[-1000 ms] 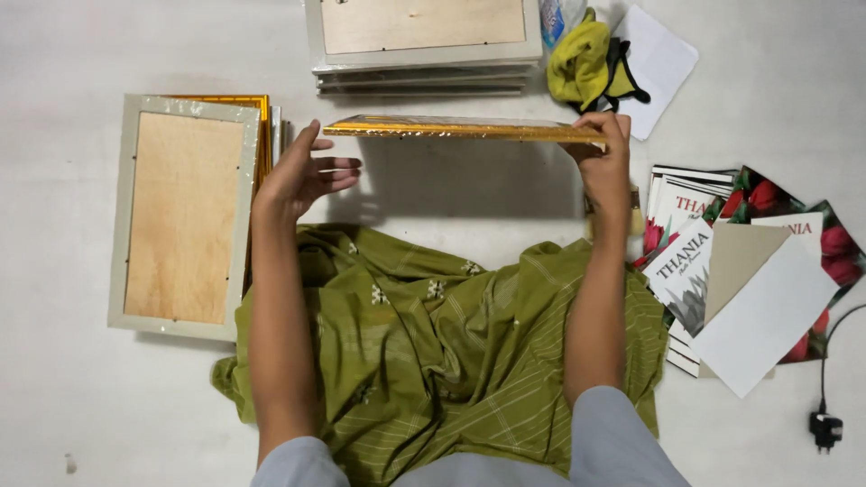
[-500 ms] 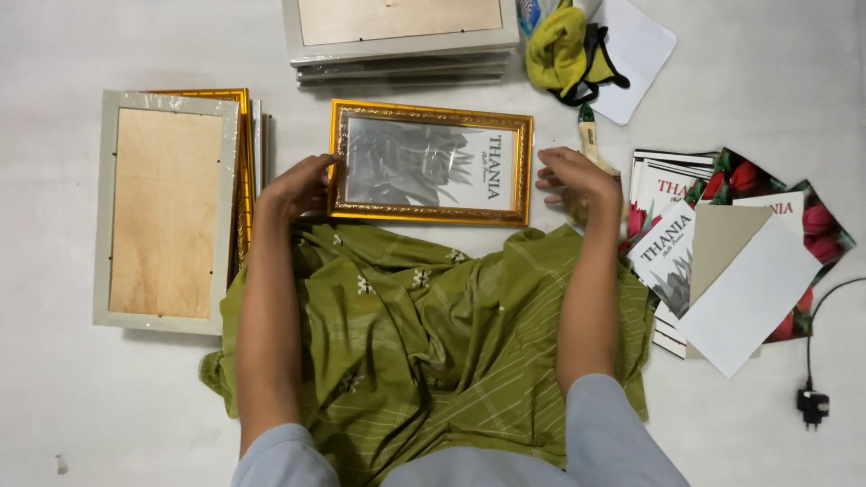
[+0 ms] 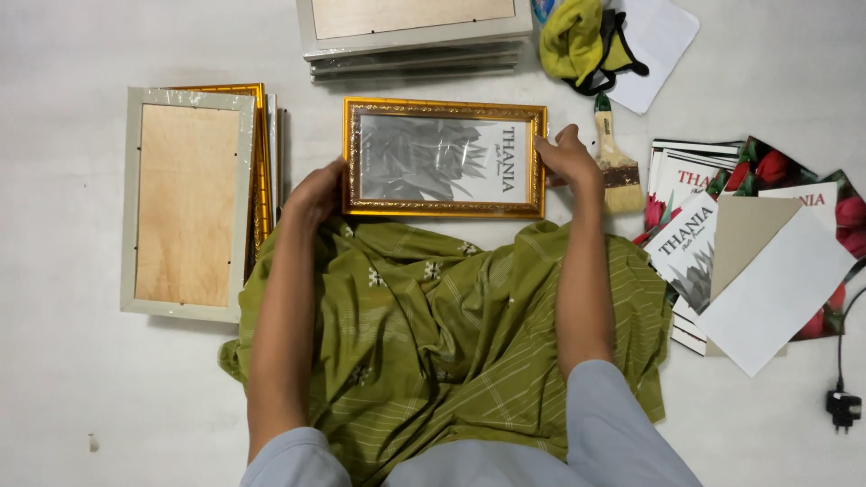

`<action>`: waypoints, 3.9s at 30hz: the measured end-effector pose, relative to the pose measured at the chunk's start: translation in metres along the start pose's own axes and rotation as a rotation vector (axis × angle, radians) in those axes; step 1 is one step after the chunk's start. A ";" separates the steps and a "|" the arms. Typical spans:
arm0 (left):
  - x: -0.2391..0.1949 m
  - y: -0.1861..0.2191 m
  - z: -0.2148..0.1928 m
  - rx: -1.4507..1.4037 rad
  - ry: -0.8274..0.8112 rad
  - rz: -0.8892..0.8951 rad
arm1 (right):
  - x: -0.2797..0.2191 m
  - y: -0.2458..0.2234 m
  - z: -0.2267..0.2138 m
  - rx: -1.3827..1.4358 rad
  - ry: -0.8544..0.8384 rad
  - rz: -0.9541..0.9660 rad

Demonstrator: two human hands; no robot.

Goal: Cleaning glass frames with a brush and inserting pictures into them.

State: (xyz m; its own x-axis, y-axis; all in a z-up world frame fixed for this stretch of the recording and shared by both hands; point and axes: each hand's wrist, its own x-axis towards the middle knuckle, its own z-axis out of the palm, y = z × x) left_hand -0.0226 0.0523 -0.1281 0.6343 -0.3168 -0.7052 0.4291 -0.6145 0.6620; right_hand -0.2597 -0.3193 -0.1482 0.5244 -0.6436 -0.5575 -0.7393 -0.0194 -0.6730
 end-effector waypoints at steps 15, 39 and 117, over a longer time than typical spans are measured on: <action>0.029 -0.008 0.004 0.762 0.152 0.247 | -0.003 -0.010 0.006 -0.215 0.075 -0.118; -0.017 0.023 0.003 0.916 0.062 0.126 | 0.001 0.034 -0.067 -0.520 0.179 0.049; 0.058 -0.045 -0.040 0.835 0.216 0.104 | -0.164 -0.088 0.079 0.094 -0.521 -0.727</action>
State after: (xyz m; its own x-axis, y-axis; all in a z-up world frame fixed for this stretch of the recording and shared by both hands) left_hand 0.0212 0.0904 -0.1884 0.7887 -0.3087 -0.5317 -0.1962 -0.9460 0.2582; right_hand -0.2474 -0.1520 -0.0359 0.9913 -0.0676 -0.1127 -0.1245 -0.2092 -0.9699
